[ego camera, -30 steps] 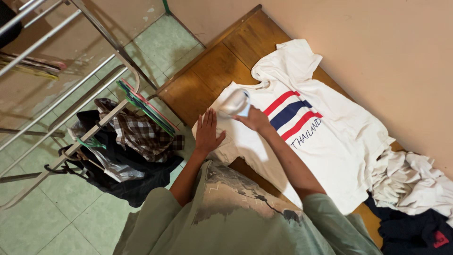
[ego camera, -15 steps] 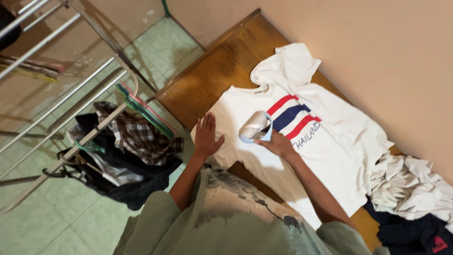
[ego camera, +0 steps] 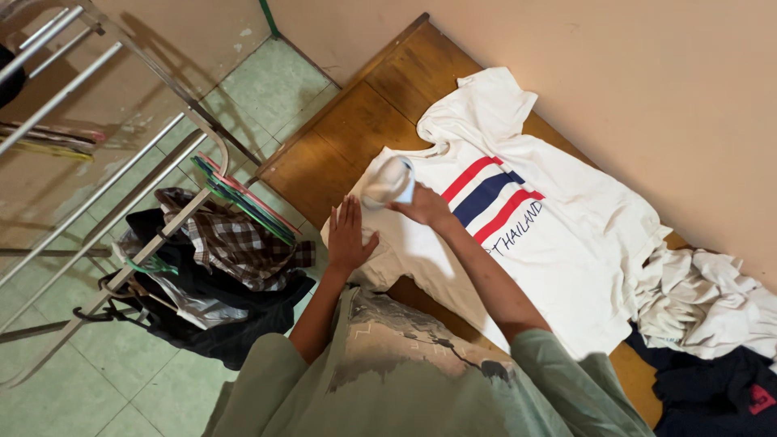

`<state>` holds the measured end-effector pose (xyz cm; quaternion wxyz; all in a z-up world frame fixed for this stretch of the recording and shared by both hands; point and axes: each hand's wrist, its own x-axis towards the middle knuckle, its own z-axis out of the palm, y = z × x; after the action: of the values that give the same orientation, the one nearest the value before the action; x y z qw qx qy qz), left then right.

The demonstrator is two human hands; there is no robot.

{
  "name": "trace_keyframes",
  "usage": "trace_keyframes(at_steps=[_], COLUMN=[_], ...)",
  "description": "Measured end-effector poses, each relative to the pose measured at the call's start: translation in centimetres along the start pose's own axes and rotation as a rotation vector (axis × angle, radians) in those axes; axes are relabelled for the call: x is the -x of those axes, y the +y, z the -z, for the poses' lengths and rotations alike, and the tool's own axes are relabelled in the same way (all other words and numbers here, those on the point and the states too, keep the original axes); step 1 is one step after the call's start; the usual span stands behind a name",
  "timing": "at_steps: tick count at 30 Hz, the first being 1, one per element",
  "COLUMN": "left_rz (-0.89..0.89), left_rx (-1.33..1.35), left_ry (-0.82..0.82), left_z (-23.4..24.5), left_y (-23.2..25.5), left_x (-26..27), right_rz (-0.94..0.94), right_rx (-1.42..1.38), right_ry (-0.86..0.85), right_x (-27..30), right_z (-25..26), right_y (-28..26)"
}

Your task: The person irons a white t-shirt with a Thailand flag design on a wooden table using a handheld steamer. After ironing, the person places the t-shirt on a green hanger and hangs it on a nearby clothes rack. The person then picks up another white t-shirt and begins ironing it.

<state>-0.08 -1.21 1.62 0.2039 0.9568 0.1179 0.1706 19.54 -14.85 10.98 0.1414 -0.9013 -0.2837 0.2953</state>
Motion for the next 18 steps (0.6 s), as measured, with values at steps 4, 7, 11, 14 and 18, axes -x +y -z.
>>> trace_keyframes(at_steps=[4, 7, 11, 14, 18], left_rz=[-0.013, -0.024, -0.023, -0.023, -0.041], left_rx=[0.002, -0.023, -0.002, 0.028, 0.009], left_ry=[0.009, 0.003, 0.026, 0.022, 0.026], left_z=[-0.1, -0.4, -0.5, -0.5, -0.6], left_y=[-0.4, -0.6, -0.4, -0.3, -0.4], left_x=[0.2, -0.1, 0.0, -0.1, -0.3], right_rz=[-0.154, -0.086, -0.216, -0.017, -0.059], right_rx=[0.033, -0.083, -0.067, -0.172, -0.093], right_ry=[-0.138, -0.094, -0.115, -0.020, -0.041], right_x=[4.6, 8.8, 11.3, 10.4, 5.9], right_z=[0.7, 1.2, 1.1, 0.6, -0.3], right_y=[3.6, 6.5, 8.1, 8.3, 6.3])
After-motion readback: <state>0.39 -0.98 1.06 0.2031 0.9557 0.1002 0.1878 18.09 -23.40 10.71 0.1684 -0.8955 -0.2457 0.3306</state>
